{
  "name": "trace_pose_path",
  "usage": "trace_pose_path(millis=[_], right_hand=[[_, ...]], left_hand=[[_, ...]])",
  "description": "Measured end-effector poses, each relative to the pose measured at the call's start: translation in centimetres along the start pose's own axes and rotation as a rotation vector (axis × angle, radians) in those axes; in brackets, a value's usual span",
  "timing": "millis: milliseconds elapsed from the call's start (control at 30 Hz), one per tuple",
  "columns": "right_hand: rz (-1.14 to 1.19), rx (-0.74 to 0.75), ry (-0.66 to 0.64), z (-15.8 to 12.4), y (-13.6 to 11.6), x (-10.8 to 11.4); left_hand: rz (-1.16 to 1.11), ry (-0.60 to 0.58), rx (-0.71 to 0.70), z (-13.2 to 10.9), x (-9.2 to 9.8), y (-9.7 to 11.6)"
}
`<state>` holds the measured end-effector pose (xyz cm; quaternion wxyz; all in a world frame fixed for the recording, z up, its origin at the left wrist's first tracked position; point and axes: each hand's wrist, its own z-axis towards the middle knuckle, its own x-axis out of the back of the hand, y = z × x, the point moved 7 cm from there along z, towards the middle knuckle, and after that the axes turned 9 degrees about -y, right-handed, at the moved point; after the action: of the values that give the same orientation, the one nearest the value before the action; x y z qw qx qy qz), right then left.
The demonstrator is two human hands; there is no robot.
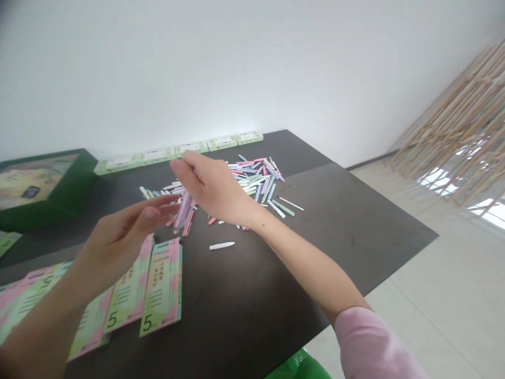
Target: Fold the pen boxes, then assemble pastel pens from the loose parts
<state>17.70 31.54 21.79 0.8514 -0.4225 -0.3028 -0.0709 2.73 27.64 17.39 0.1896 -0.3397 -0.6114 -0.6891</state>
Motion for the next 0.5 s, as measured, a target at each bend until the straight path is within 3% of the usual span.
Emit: trace_pose_path(millis=[200,367,433,500], right_hand=[[-0.216,0.049,-0.183,0.0,-3.4,-1.1],[-0.075,0.155,-0.297,-0.6,-4.4,-1.9],[0.049,0.153,-0.265,-0.6,-3.8,-1.2],[0.084,0.101,-0.154,-0.6,-1.9,0.2]], left_hand=[[0.112,-0.112,-0.133,0.4,-0.6,2.5],[0.067,-0.007,-0.146,-0.2,-0.7,1.8],[0.026,0.002,-0.109,-0.4,-1.0,0.7],[-0.006,0.003,-0.041,-0.5,-1.2,-0.7]])
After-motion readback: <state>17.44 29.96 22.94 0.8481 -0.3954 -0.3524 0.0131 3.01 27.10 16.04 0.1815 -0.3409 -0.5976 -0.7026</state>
